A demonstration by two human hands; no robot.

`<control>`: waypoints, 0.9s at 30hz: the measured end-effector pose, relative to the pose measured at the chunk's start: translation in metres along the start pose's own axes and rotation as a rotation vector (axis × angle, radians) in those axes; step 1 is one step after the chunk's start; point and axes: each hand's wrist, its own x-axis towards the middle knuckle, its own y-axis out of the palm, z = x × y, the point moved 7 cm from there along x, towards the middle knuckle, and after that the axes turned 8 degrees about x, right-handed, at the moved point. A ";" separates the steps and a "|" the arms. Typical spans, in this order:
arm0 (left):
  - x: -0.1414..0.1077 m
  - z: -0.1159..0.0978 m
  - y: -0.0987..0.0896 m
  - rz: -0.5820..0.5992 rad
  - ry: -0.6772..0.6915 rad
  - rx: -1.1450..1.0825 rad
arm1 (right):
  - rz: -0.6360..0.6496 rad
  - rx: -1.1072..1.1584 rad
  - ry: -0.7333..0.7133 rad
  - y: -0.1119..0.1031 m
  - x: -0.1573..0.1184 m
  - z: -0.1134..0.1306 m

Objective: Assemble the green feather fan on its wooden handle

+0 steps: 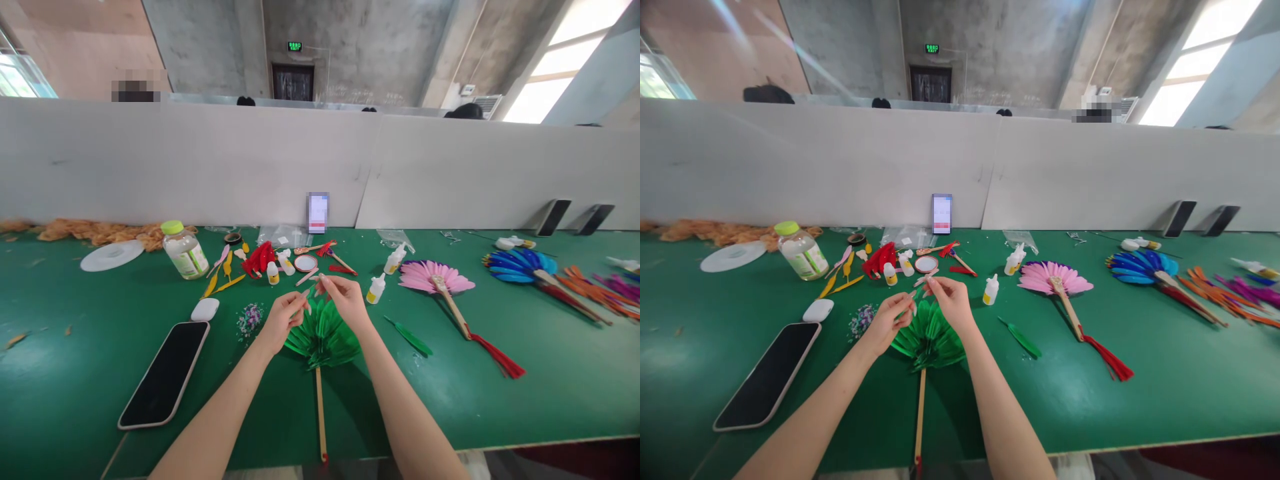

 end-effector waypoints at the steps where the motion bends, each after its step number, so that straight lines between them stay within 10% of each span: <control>1: 0.000 0.000 0.000 -0.006 0.001 0.015 | -0.006 -0.010 -0.011 0.000 0.000 0.002; 13: -0.003 -0.001 0.008 0.081 -0.033 -0.165 | -0.122 -0.276 -0.333 0.001 -0.014 0.034; 27: -0.004 -0.001 0.005 0.090 -0.022 -0.321 | -0.405 -0.017 -0.249 -0.032 -0.012 0.032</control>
